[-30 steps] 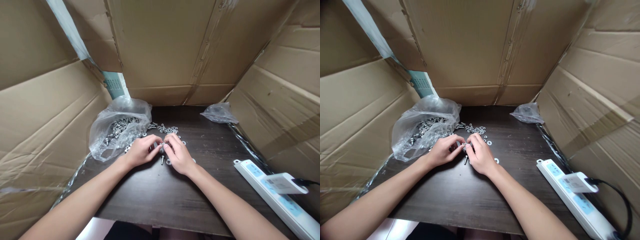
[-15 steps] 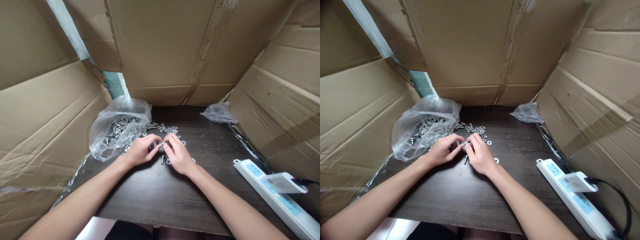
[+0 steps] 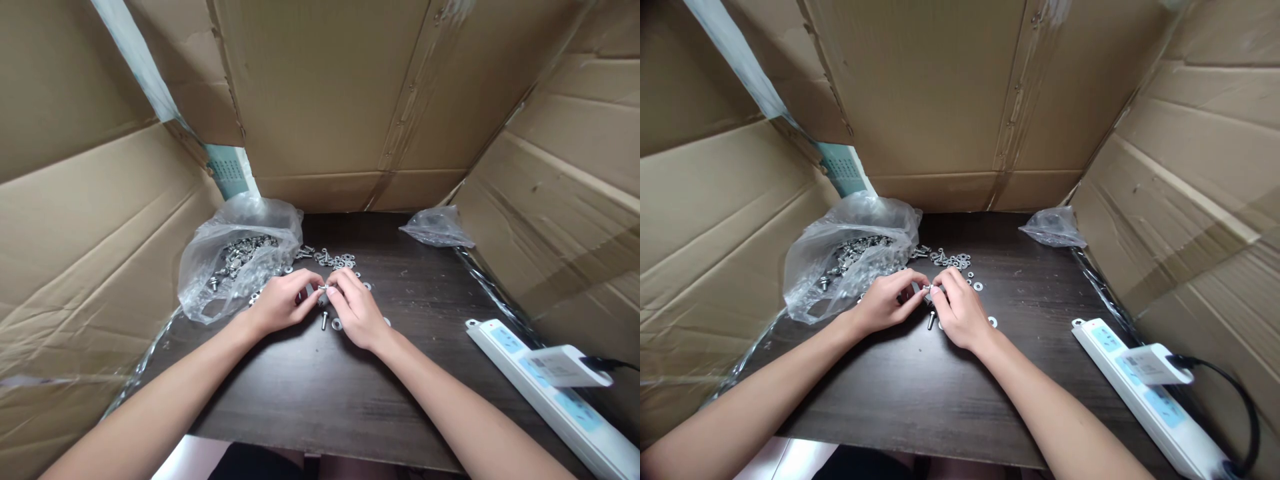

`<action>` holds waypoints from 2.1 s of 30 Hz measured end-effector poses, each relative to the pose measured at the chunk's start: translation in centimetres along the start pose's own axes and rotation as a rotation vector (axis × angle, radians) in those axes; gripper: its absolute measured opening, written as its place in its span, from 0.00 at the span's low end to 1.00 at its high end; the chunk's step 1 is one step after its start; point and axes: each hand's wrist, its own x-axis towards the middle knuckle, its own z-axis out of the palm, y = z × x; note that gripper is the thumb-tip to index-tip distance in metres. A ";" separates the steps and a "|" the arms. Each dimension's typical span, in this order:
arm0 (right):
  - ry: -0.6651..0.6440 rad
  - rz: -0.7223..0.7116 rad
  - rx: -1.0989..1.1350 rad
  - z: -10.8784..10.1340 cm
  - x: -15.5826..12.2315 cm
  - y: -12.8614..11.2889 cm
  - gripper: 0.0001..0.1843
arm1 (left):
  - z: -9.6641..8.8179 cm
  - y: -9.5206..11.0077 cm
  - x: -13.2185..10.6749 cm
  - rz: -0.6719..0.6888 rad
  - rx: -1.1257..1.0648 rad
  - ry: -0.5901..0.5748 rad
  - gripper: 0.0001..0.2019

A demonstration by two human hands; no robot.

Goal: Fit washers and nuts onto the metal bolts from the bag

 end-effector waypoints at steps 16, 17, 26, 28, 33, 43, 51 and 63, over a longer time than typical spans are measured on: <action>-0.020 -0.025 0.010 0.1 0.2 0.0 0.13 | 0.1 0.1 0.0 -0.020 -0.024 -0.025 0.06; -0.018 -0.026 0.006 0.1 0.2 0.0 0.13 | 0.1 0.1 -0.1 -0.020 -0.023 -0.024 0.06; -0.008 -0.026 0.017 0.1 0.1 0.2 0.12 | 0.1 0.0 -0.1 -0.019 -0.019 -0.026 0.05; -0.008 -0.025 0.019 0.1 0.1 0.2 0.11 | 0.1 0.0 -0.1 -0.015 -0.017 -0.020 0.05; -0.014 -0.010 0.011 0.0 0.1 0.0 0.09 | 0.1 0.1 -0.1 -0.010 -0.014 -0.014 0.05; 0.000 -0.028 -0.011 0.1 0.1 0.0 0.07 | 0.1 0.1 -0.1 -0.005 -0.012 -0.020 0.05; -0.004 -0.027 -0.003 0.1 0.0 0.2 0.07 | 0.2 0.0 -0.1 -0.002 -0.018 -0.027 0.05; -0.012 -0.030 0.002 0.2 0.1 0.2 0.10 | 0.2 0.0 -0.1 0.009 -0.007 -0.022 0.05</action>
